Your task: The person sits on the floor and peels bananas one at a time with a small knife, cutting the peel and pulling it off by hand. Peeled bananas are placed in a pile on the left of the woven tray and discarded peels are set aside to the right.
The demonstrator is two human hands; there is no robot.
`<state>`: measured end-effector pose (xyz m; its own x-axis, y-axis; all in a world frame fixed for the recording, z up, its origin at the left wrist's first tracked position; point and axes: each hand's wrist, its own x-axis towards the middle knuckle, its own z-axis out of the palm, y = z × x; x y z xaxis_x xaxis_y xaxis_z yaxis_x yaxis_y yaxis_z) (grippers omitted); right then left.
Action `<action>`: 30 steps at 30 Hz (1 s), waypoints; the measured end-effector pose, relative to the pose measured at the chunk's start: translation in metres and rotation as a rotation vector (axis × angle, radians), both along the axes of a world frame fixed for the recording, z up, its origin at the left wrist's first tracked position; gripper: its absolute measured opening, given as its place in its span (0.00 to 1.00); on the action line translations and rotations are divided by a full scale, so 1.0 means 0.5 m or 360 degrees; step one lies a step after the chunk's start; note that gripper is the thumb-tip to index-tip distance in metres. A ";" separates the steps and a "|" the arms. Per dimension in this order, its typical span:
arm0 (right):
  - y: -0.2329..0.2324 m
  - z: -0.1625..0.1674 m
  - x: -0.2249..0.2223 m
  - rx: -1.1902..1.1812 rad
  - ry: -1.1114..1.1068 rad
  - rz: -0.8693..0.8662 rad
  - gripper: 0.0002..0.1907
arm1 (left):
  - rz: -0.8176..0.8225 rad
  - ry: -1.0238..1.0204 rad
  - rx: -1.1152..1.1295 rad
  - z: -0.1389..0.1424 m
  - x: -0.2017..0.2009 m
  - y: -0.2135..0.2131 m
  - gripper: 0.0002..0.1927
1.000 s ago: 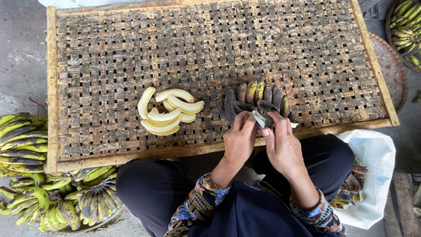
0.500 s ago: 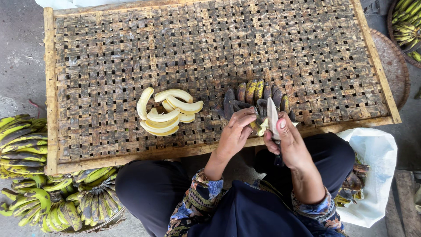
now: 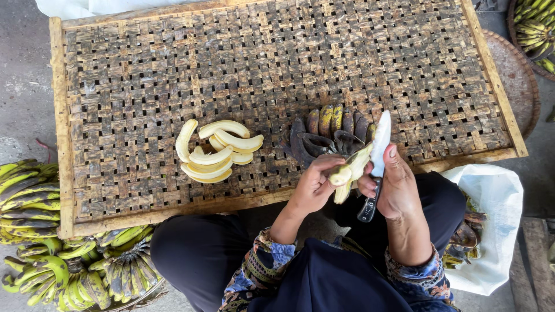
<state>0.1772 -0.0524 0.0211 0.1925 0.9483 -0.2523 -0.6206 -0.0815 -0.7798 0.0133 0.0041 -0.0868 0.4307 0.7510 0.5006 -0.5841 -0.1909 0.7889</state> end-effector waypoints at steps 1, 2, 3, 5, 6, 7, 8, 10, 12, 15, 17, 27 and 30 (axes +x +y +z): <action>0.001 0.000 0.003 0.0014 0.0031 -0.0026 0.20 | 0.0003 -0.0055 -0.0059 -0.003 0.005 -0.002 0.21; 0.003 -0.002 0.005 0.0009 0.0046 -0.0054 0.21 | 0.0005 -0.0111 -0.0117 -0.005 0.008 -0.003 0.21; 0.004 -0.004 0.007 0.0006 0.0061 -0.0082 0.22 | 0.0005 -0.0080 -0.0177 -0.005 0.010 -0.001 0.20; 0.004 -0.013 0.009 0.0039 0.0062 -0.0145 0.23 | 0.0009 -0.0016 -0.0299 -0.002 0.013 0.005 0.19; 0.002 -0.020 0.011 0.0076 0.0046 -0.0180 0.24 | -0.0015 -0.0221 -0.0472 0.002 0.013 0.008 0.19; -0.002 -0.029 0.016 0.0113 0.0029 -0.0215 0.25 | -0.0040 -0.0428 -0.0644 0.007 0.014 0.011 0.18; -0.008 -0.039 0.023 0.0120 -0.0005 -0.0282 0.25 | -0.0068 -0.0636 -0.0812 0.013 0.015 0.017 0.18; -0.033 -0.059 0.055 0.0128 -0.0073 -0.0419 0.27 | 0.0148 -0.0831 -0.0941 0.026 -0.004 0.043 0.17; -0.076 -0.077 0.109 0.0237 -0.0322 -0.0478 0.36 | 0.0288 -0.1088 -0.1046 0.039 -0.041 0.077 0.17; -0.183 -0.090 0.234 0.0232 -0.0420 -0.0674 0.35 | 0.0489 -0.1054 -0.1094 0.051 -0.108 0.122 0.25; -0.262 -0.093 0.320 0.0185 -0.0573 -0.0894 0.30 | 0.0505 -0.0933 -0.1204 0.051 -0.124 0.129 0.30; -0.360 -0.129 0.404 -0.0809 -0.1812 -0.1381 0.32 | 0.0165 -0.0784 -0.1608 -0.020 -0.046 0.087 0.28; -0.343 -0.143 0.372 -0.1353 -0.1618 -0.1340 0.33 | 0.0183 -0.0732 -0.1809 -0.021 -0.029 0.065 0.25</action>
